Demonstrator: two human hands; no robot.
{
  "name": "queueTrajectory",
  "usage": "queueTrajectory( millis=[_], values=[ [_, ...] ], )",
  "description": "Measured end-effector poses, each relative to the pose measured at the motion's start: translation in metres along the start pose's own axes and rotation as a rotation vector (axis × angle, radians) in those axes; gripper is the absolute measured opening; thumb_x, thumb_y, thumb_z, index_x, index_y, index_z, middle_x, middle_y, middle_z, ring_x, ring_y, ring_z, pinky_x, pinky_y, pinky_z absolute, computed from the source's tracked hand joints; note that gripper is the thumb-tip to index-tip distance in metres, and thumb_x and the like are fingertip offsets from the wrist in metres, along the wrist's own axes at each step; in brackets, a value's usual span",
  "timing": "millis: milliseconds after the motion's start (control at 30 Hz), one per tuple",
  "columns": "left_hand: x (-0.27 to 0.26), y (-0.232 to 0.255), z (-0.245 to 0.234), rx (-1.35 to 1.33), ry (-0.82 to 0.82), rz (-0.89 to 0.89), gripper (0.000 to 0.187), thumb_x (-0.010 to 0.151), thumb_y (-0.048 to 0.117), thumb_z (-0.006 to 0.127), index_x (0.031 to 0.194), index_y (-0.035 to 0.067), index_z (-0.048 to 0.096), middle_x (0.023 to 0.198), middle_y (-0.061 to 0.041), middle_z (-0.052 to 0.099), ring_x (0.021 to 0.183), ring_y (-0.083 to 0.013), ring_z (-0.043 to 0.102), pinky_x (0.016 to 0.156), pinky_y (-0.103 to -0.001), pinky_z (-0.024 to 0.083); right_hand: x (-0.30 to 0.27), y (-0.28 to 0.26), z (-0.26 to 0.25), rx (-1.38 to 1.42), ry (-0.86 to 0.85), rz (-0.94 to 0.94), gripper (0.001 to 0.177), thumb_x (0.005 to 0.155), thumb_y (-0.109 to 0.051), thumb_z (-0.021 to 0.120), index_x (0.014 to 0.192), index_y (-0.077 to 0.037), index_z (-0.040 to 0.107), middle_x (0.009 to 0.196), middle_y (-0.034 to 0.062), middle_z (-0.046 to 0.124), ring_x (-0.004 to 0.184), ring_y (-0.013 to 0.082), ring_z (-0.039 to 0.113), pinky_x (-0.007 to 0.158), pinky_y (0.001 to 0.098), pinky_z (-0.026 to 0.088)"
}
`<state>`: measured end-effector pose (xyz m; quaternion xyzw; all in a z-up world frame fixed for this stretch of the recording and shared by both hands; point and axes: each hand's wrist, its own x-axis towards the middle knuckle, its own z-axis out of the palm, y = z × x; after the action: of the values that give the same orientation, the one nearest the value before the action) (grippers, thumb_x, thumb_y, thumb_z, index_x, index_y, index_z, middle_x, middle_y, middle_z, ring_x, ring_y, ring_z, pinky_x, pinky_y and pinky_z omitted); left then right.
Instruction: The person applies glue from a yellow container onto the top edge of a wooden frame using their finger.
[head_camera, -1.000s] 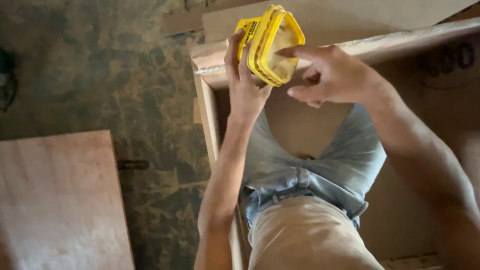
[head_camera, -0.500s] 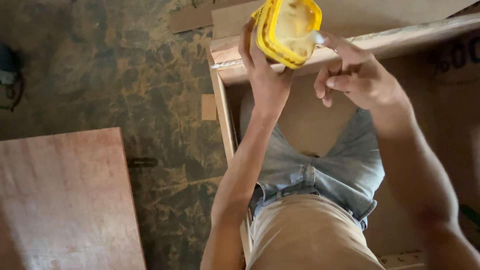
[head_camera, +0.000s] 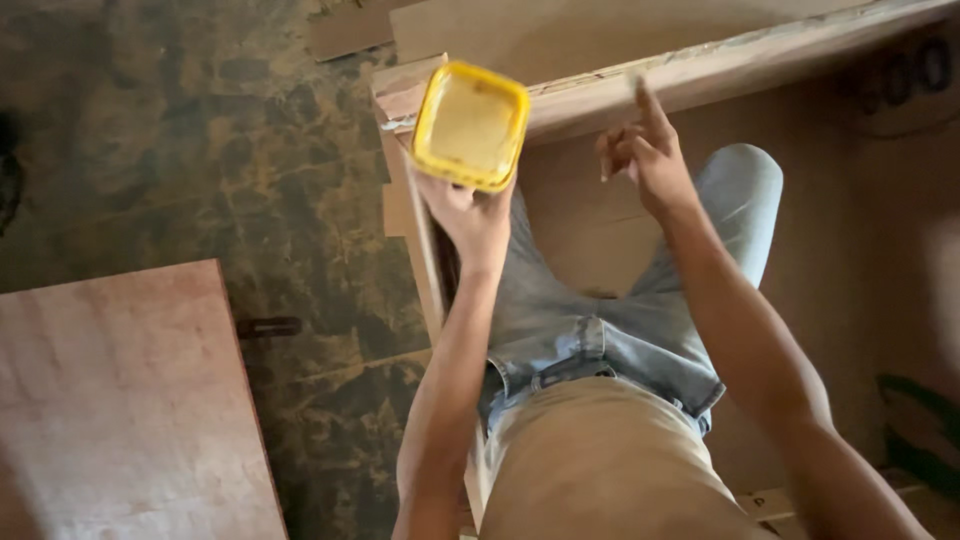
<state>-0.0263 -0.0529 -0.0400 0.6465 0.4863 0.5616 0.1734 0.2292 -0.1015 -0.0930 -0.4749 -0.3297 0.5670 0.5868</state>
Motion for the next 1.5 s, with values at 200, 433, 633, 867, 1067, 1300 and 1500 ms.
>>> queueTrajectory(
  millis=[200, 433, 633, 867, 1067, 1300, 1500],
  values=[
    [-0.035, -0.018, -0.004, -0.076, -0.074, -0.112, 0.060, 0.082, 0.015, 0.095, 0.132, 0.013, 0.063, 0.144, -0.015, 0.045, 0.133, -0.0308, 0.052, 0.114, -0.040, 0.047, 0.035, 0.038, -0.039, -0.624, 0.259, -0.135, 0.096, 0.099, 0.001, 0.050, 0.172, -0.024, -0.008, 0.090, 0.0139, 0.065, 0.069, 0.0215, 0.063, 0.064, 0.0341, 0.060],
    [-0.028, -0.006, 0.001, -0.188, -0.055, -0.183, 0.086, 0.080, 0.019, 0.093, 0.148, -0.001, 0.045, 0.145, -0.017, 0.047, 0.135, -0.0318, 0.053, 0.116, -0.042, 0.044, 0.047, 0.034, -0.024, -1.673, 0.293, 0.105, 0.110, 0.088, -0.009, 0.069, 0.160, 0.011, -0.012, 0.107, 0.0306, 0.066, 0.061, 0.0281, 0.070, 0.051, 0.0355, 0.057],
    [-0.027, -0.008, 0.016, -0.282, -0.034, -0.289, 0.091, 0.080, 0.016, 0.093, 0.151, 0.000, 0.037, 0.139, -0.016, 0.050, 0.131, -0.0283, 0.054, 0.116, -0.041, 0.044, 0.055, 0.007, 0.018, -1.952, 0.112, 0.325, 0.099, 0.093, -0.020, 0.068, 0.158, 0.021, 0.007, 0.090, 0.0260, 0.078, 0.066, 0.0291, 0.071, 0.056, 0.0390, 0.053],
    [-0.032, -0.002, 0.028, -0.379, -0.020, -0.307, 0.095, 0.083, 0.003, 0.090, 0.156, 0.003, 0.029, 0.149, -0.013, 0.042, 0.138, -0.0258, 0.049, 0.118, -0.040, 0.045, 0.070, -0.016, 0.047, -2.398, -0.202, 0.333, 0.050, 0.087, -0.016, 0.068, 0.132, 0.006, 0.063, 0.152, 0.0439, 0.032, 0.060, 0.0243, 0.073, 0.037, 0.0319, 0.052],
    [-0.027, 0.006, 0.027, -0.643, -0.071, -0.476, 0.102, 0.083, -0.001, 0.085, 0.160, 0.006, 0.018, 0.157, -0.013, 0.032, 0.146, -0.0256, 0.042, 0.120, -0.041, 0.046, 0.082, -0.025, 0.056, -2.448, -0.376, 0.486, 0.037, 0.089, -0.014, 0.065, 0.120, 0.003, 0.076, 0.155, 0.0431, 0.027, 0.061, 0.0305, 0.076, 0.034, 0.0316, 0.051],
    [-0.021, -0.003, 0.034, -0.198, -0.050, -0.190, 0.100, 0.077, 0.001, 0.094, 0.155, 0.004, 0.031, 0.146, -0.014, 0.045, 0.136, -0.0263, 0.051, 0.114, -0.040, 0.046, 0.074, -0.017, -0.026, -1.418, -0.083, 0.344, 0.078, 0.095, -0.033, 0.065, 0.160, 0.002, 0.039, 0.095, 0.0254, 0.071, 0.068, 0.0273, 0.073, 0.050, 0.0385, 0.058],
    [-0.015, 0.000, 0.043, -0.547, -0.108, -0.336, 0.095, 0.084, 0.001, 0.089, 0.156, 0.003, 0.028, 0.148, -0.012, 0.046, 0.134, -0.0235, 0.055, 0.116, -0.038, 0.049, 0.035, -0.031, -0.075, -1.369, 0.202, -0.190, 0.081, 0.098, -0.009, 0.061, 0.170, -0.012, 0.024, 0.079, 0.0190, 0.070, 0.066, 0.0324, 0.067, 0.066, 0.0465, 0.055]
  ],
)
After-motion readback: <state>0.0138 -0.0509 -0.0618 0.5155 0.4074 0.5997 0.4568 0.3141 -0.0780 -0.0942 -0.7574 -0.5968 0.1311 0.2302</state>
